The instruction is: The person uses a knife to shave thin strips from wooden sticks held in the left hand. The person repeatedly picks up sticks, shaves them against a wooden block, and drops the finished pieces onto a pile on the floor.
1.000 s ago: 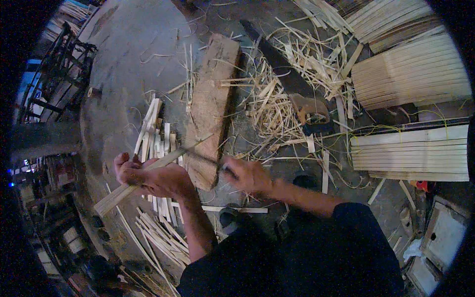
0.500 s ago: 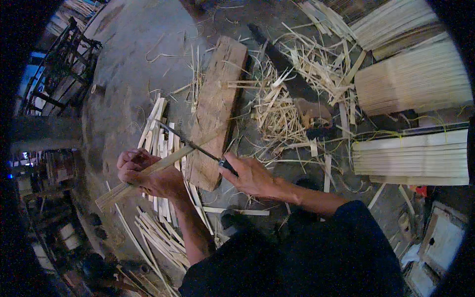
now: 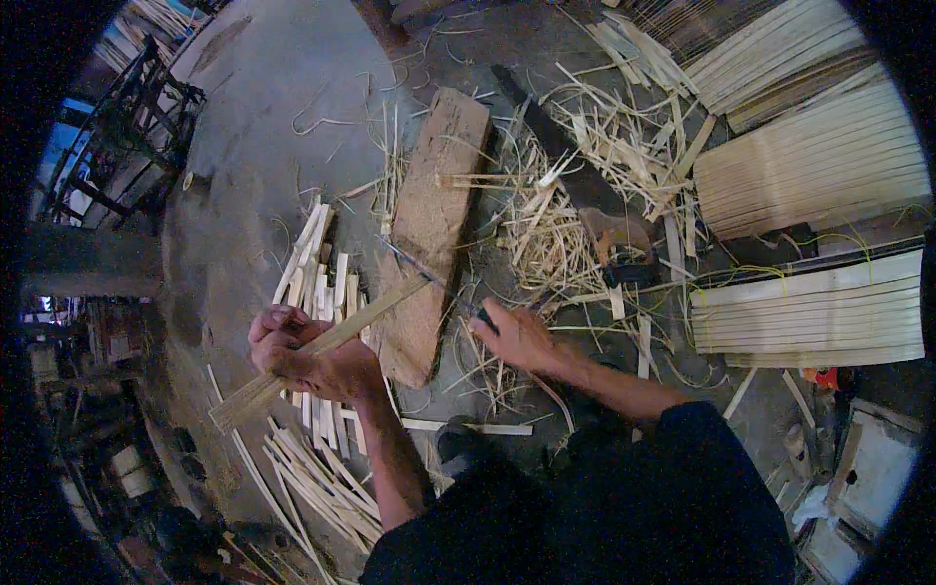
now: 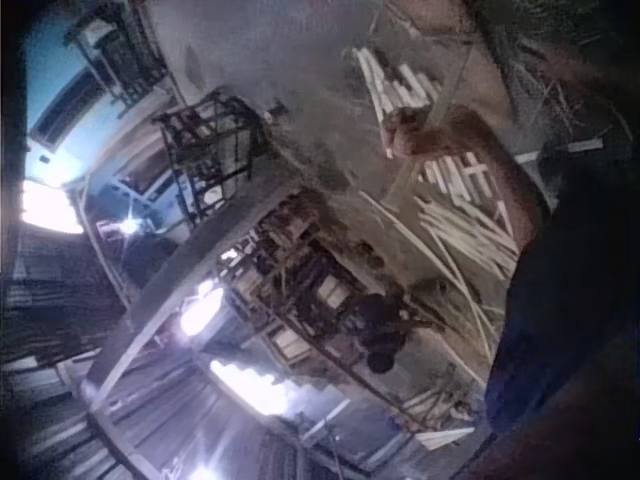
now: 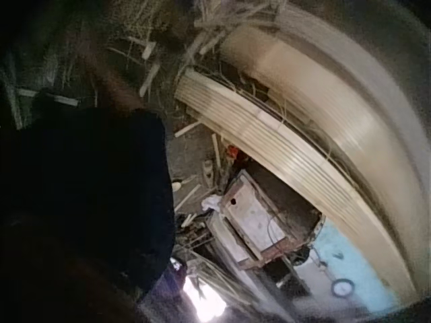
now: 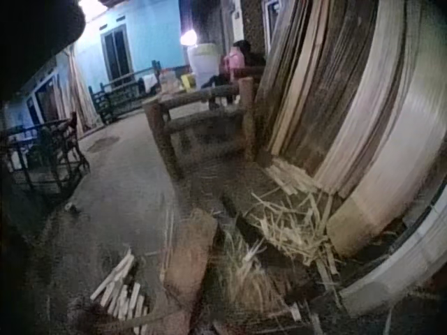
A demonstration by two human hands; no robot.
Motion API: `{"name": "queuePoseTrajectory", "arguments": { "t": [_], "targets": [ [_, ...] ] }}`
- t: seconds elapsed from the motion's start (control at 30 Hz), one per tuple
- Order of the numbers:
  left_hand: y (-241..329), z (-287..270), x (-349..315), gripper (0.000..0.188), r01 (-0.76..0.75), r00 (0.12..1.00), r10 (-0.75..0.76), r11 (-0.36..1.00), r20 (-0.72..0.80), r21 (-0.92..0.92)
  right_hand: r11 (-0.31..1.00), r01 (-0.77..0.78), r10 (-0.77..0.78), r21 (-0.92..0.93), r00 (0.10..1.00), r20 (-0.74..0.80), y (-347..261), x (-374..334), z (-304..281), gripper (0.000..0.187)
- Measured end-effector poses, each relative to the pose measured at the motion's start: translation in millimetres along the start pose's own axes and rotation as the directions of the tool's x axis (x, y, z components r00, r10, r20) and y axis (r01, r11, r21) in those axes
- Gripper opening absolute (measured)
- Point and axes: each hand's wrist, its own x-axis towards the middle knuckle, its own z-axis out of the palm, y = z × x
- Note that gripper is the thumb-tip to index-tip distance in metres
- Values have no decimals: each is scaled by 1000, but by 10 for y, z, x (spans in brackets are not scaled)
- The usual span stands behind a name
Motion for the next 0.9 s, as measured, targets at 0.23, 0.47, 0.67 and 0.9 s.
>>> {"name": "queuePoseTrajectory", "arguments": {
  "t": [0.23, 0.47, 0.67, 0.9],
  "targets": [
    [-149, -168, 145, 25, 41, 998, -41, 999, 51, 2, 993, 113, -115, -30, 988, -104, 392, 203, 269, 33],
    [108, -1604, 713, 31, 119, 872, -432, 643, 230, 757, 990, 142, -142, -3, 986, -86, 272, 116, 272, 39],
    [135, -2751, -385, 28, 218, 703, -711, 231, 12, 948, 991, 76, -78, -113, 997, -18, 242, 107, 261, 45],
    [176, -3508, -1724, 23, 428, 630, -775, 305, -38, 851, 975, -12, 9, -221, 1000, -15, 413, 166, 339, 54]
  ]
}}
